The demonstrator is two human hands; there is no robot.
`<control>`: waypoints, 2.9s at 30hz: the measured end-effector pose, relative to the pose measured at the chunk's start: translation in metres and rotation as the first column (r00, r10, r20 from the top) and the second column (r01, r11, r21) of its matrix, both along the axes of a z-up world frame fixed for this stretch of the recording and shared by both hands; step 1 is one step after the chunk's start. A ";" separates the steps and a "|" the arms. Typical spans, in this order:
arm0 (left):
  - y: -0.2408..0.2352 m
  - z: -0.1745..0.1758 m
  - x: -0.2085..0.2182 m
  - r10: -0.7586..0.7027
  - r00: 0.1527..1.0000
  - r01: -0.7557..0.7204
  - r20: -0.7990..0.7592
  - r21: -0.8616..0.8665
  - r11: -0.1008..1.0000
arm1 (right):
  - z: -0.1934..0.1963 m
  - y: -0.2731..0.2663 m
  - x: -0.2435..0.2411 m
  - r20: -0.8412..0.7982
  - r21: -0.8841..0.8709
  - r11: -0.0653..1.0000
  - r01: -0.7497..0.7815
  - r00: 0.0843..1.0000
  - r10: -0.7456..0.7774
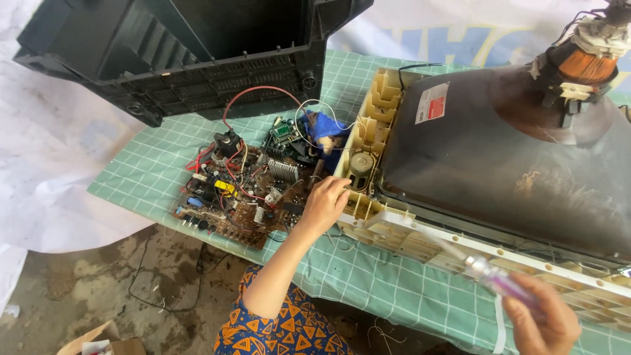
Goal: The person cleans a small speaker from a CRT television using a toothbrush, then places it back into the chassis and secures it with a screwdriver.
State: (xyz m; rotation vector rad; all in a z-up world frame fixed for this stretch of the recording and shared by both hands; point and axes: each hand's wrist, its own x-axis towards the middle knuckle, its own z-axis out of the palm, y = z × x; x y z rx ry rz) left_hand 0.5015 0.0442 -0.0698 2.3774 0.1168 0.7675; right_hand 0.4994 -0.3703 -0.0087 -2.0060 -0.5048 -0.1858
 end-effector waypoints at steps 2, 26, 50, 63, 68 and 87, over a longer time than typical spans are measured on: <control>0.002 -0.009 0.009 -0.007 1.000 0.005 0.018 0.091 0.996 | -0.006 0.007 0.014 0.191 0.220 0.975 0.030 0.979 -0.073; -0.003 -0.029 0.069 0.143 0.581 0.285 -0.801 0.365 0.886 | 0.101 0.156 0.147 0.036 0.185 0.964 -0.189 0.982 0.186; -0.010 -0.044 0.098 0.218 0.431 0.292 -0.876 0.364 0.885 | 0.084 0.156 0.201 0.129 -0.144 0.977 -0.155 0.976 0.174; -0.020 -0.013 0.080 0.190 0.487 0.298 -0.853 0.367 0.881 | 0.092 0.157 0.191 0.100 -0.139 0.967 -0.212 0.969 0.227; -0.011 -0.044 0.089 0.172 0.536 0.285 -0.826 0.369 0.885 | 0.091 0.158 0.186 0.079 -0.153 0.953 -0.263 0.958 0.277; -0.008 -0.029 0.037 0.195 0.973 -0.201 -0.127 -0.032 0.979 | 0.071 0.218 0.145 0.200 -0.380 0.801 -0.463 0.804 0.560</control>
